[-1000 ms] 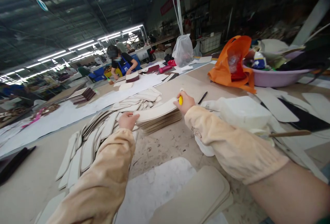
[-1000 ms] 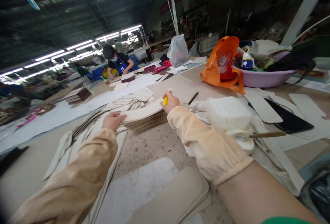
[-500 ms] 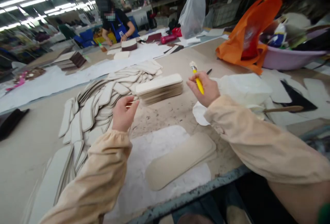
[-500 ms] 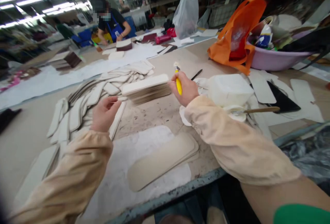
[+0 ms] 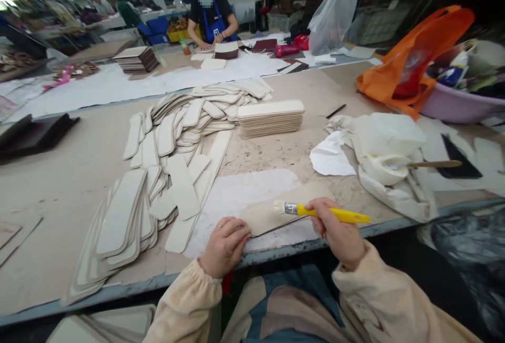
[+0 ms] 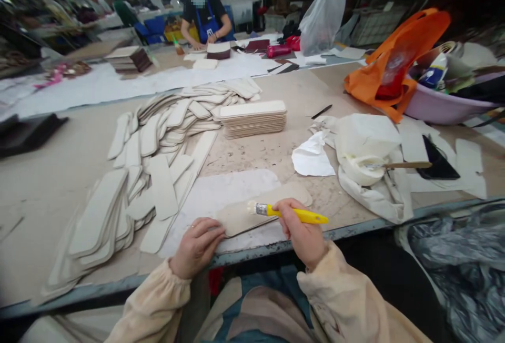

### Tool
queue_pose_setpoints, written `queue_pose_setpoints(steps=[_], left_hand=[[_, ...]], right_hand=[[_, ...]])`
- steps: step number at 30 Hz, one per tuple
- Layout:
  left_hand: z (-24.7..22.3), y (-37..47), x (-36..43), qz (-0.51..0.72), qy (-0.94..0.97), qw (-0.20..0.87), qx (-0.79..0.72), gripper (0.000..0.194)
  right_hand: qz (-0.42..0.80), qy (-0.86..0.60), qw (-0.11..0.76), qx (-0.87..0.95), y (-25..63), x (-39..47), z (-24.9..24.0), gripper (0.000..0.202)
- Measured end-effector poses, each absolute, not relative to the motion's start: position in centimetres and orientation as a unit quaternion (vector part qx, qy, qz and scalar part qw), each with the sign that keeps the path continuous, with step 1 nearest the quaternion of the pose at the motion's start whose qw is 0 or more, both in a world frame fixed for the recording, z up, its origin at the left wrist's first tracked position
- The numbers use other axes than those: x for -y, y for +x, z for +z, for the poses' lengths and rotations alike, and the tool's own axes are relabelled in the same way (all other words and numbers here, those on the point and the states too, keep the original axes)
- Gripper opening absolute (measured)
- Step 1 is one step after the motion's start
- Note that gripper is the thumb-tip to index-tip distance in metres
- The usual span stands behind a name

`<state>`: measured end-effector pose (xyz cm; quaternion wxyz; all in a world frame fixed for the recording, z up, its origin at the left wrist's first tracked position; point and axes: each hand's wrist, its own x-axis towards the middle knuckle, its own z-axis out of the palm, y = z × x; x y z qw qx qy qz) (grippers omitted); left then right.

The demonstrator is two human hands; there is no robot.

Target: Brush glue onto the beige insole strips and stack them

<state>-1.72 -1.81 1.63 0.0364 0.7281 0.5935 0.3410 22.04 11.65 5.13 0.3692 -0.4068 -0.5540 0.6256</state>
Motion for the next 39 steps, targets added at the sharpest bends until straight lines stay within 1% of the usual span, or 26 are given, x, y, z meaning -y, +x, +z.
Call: queue_pose_setpoints(steps=[2,5,10,14,18,22,29,34,39], left_hand=[[1.6,-1.8,1.7,0.342,0.738,0.036,-0.581,0.023],[1.3,-1.8,1.8,0.338,0.743,0.035,-0.577,0.023],[0.8,-1.7,2.1,0.340,0.729,0.043,-0.593,0.022],[0.9,-1.7,2.0,0.328,0.728,0.058,-0.599,0.022],[1.0,-1.7,1.8,0.314,0.730,0.051,-0.605,0.019],[1.0,-1.8,1.8,0.316,0.730,0.040,-0.605,0.018],[0.7,-1.9,1.6,0.312,0.737,0.025,-0.599,0.017],[0.6,-2.0,1.5,0.314,0.742,0.009,-0.593,0.017],[0.6,-2.1,1.4,0.312,0.750,-0.008,-0.583,0.018]], right_hand=[[0.639,-0.402,0.334,0.564,20.1,-11.0,5.7,0.033],[0.636,-0.398,0.305,0.586,17.9,-10.6,6.1,0.037],[0.611,-0.385,0.269,0.637,16.0,-10.9,5.2,0.036],[0.565,-0.394,0.262,0.676,15.3,-11.1,4.6,0.032],[0.526,-0.389,0.268,0.707,15.3,-11.5,4.7,0.031],[0.502,-0.401,0.259,0.722,16.6,-12.7,4.6,0.031],[0.438,-0.492,0.249,0.710,22.1,-16.7,4.9,0.034],[0.361,-0.534,0.259,0.719,25.6,-18.7,5.6,0.037],[0.280,-0.549,0.271,0.739,27.6,-19.7,6.0,0.035]])
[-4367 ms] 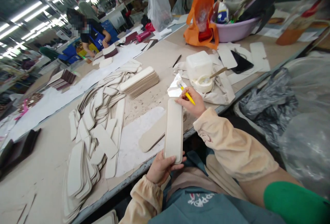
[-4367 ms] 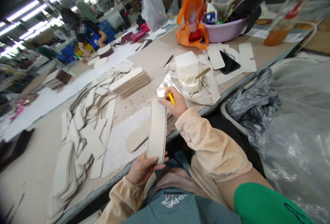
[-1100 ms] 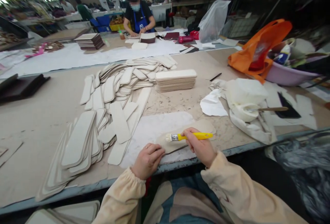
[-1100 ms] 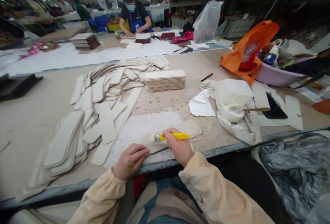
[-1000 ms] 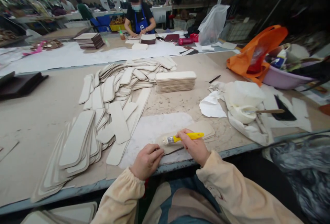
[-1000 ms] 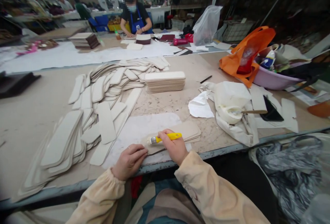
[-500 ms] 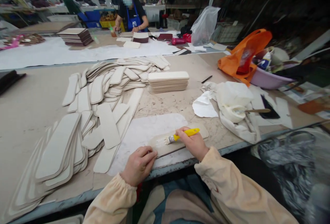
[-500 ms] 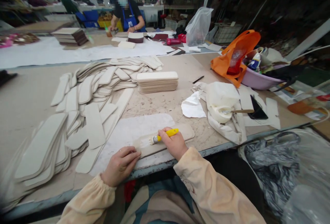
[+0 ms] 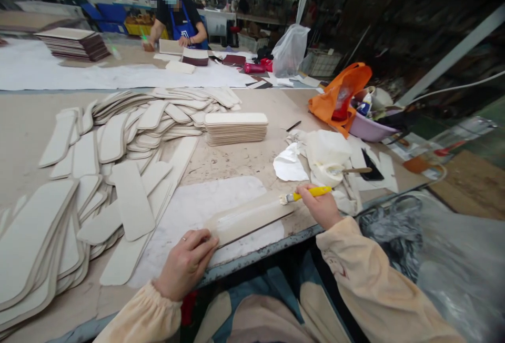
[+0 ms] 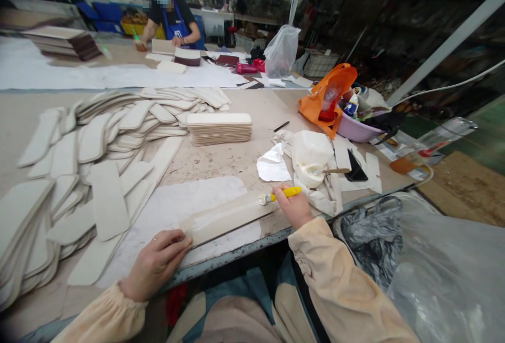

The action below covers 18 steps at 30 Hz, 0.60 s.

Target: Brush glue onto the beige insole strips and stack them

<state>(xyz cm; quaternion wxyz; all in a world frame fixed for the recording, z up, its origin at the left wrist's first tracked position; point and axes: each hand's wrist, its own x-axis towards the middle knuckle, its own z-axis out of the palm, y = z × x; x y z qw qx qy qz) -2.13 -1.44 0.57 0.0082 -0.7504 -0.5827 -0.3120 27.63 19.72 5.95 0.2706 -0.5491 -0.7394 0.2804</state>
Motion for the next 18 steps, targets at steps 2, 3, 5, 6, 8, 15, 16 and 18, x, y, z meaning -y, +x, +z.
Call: queue_pose_setpoints(steps=[2,3,5,6,8,15,16,18], left_hand=[[0.6,-2.1,1.5,-0.311,-0.754,0.004,0.579,0.019],[0.5,-2.1,1.5,-0.310,-0.755,0.001,0.578,0.019],[0.5,-2.0,1.5,-0.309,-0.755,-0.007,0.578,0.020],[0.5,-2.0,1.5,-0.309,-0.754,-0.010,0.579,0.020],[0.5,-1.9,1.5,-0.310,-0.751,-0.015,0.583,0.019],[-0.1,-2.0,1.8,-0.307,-0.741,-0.029,0.597,0.018],[-0.1,-2.0,1.8,-0.304,-0.741,-0.033,0.598,0.019],[-0.2,-2.0,1.8,-0.302,-0.740,-0.039,0.599,0.019]], right_hand=[[0.269,-0.536,0.277,0.750,27.7,-19.3,6.3,0.035],[0.272,-0.528,0.289,0.751,27.5,-18.8,6.5,0.034],[0.314,-0.515,0.316,0.732,26.6,-17.4,6.9,0.034],[0.354,-0.508,0.325,0.715,25.9,-16.5,7.1,0.033],[0.456,-0.480,0.319,0.678,24.2,-14.6,7.3,0.033],[0.564,-0.275,0.241,0.740,20.1,-11.7,6.4,0.032],[0.554,-0.261,0.242,0.753,20.1,-11.7,6.3,0.032],[0.541,-0.249,0.243,0.766,20.2,-11.9,6.3,0.032]])
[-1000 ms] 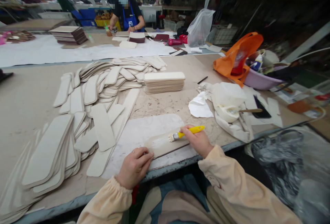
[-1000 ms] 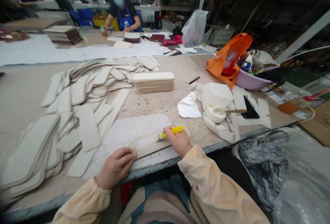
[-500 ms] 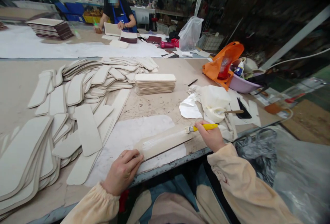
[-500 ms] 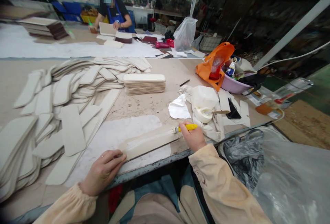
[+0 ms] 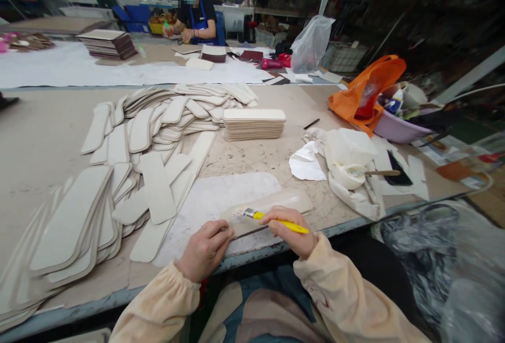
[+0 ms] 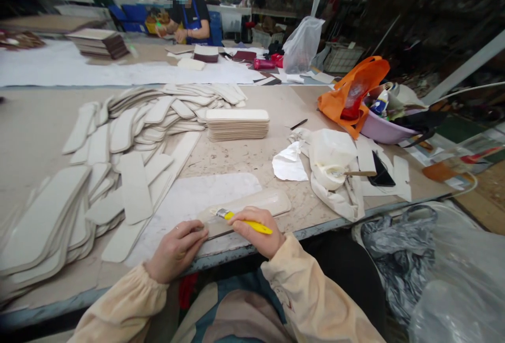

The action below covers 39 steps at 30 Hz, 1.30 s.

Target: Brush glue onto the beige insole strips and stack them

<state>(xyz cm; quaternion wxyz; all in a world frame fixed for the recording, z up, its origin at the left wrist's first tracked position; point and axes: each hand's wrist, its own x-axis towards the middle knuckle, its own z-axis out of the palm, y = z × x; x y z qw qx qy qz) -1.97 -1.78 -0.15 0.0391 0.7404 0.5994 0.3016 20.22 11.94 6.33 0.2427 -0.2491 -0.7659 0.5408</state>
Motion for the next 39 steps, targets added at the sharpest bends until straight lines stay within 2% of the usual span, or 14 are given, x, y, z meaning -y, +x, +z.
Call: queue_pose_setpoints(steps=[8,16,26,30,32,36,39], left_hand=[[0.2,-1.9,1.7,0.317,0.738,0.021,-0.596,0.018],[0.3,-1.8,1.6,0.323,0.736,0.006,-0.595,0.017],[0.0,-2.1,1.6,0.325,0.738,-0.012,-0.591,0.017],[-0.3,-2.0,1.7,0.328,0.736,-0.007,-0.592,0.015],[-0.2,-2.0,1.7,0.331,0.733,-0.001,-0.594,0.015],[0.1,-1.8,1.8,0.337,0.724,0.017,-0.602,0.013],[0.2,-1.6,1.8,0.338,0.722,0.034,-0.603,0.013]], right_hand=[[0.506,-0.307,0.239,0.769,19.7,-12.4,5.4,0.017],[0.497,-0.433,0.238,0.714,23.3,-15.2,5.3,0.019],[0.398,-0.534,0.262,0.699,28.8,-18.9,6.1,0.020],[0.368,-0.511,0.303,0.716,28.5,-17.8,6.8,0.016],[0.394,-0.487,0.315,0.713,27.3,-16.3,7.2,0.016],[0.490,-0.413,0.290,0.711,23.4,-12.8,7.2,0.015],[0.518,-0.341,0.264,0.739,20.5,-11.0,6.3,0.014]])
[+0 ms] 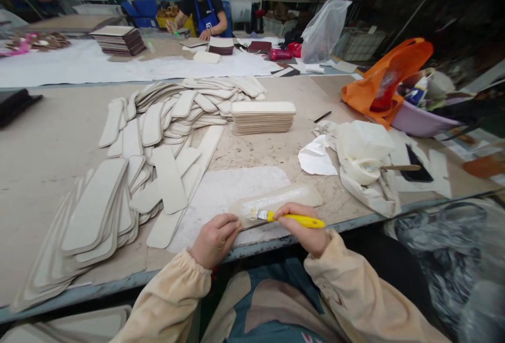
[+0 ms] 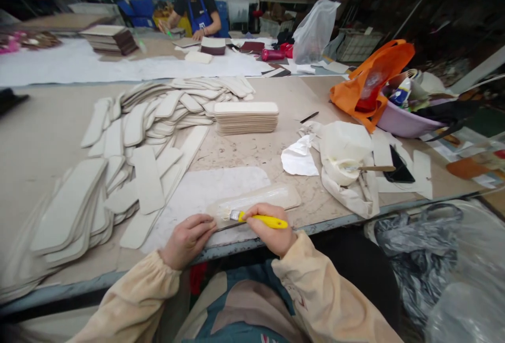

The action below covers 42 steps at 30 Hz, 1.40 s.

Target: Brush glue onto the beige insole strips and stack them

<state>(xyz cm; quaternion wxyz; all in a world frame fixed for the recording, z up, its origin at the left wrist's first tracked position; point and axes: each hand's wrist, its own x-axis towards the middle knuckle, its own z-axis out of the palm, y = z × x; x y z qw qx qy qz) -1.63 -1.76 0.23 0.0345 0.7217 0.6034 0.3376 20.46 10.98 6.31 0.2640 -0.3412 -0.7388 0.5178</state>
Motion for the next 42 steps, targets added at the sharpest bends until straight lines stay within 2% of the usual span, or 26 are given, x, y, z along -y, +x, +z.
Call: queue_pose_setpoints(steps=[5,17,24,29,34,42], left_hand=[[0.2,-1.6,1.7,0.344,0.724,0.043,-0.597,0.014],[0.1,-1.9,1.6,0.337,0.730,0.020,-0.594,0.013],[0.0,-2.0,1.6,0.330,0.736,0.007,-0.591,0.011],[0.0,-2.0,1.5,0.328,0.737,0.009,-0.591,0.012],[0.0,-2.0,1.6,0.329,0.740,0.006,-0.586,0.013],[-0.1,-2.1,1.6,0.330,0.740,0.007,-0.586,0.013]], right_hand=[[0.522,-0.297,0.232,0.766,18.6,-10.7,5.1,0.014],[0.460,-0.414,0.228,0.752,26.3,-15.9,5.9,0.015],[0.352,-0.437,0.247,0.790,30.2,-18.1,6.2,0.015],[0.239,-0.367,0.272,0.857,30.9,-17.5,7.1,0.012],[0.152,-0.324,0.324,0.876,30.4,-16.1,6.7,0.017],[0.019,-0.311,0.189,0.931,25.8,-13.7,4.7,0.015]])
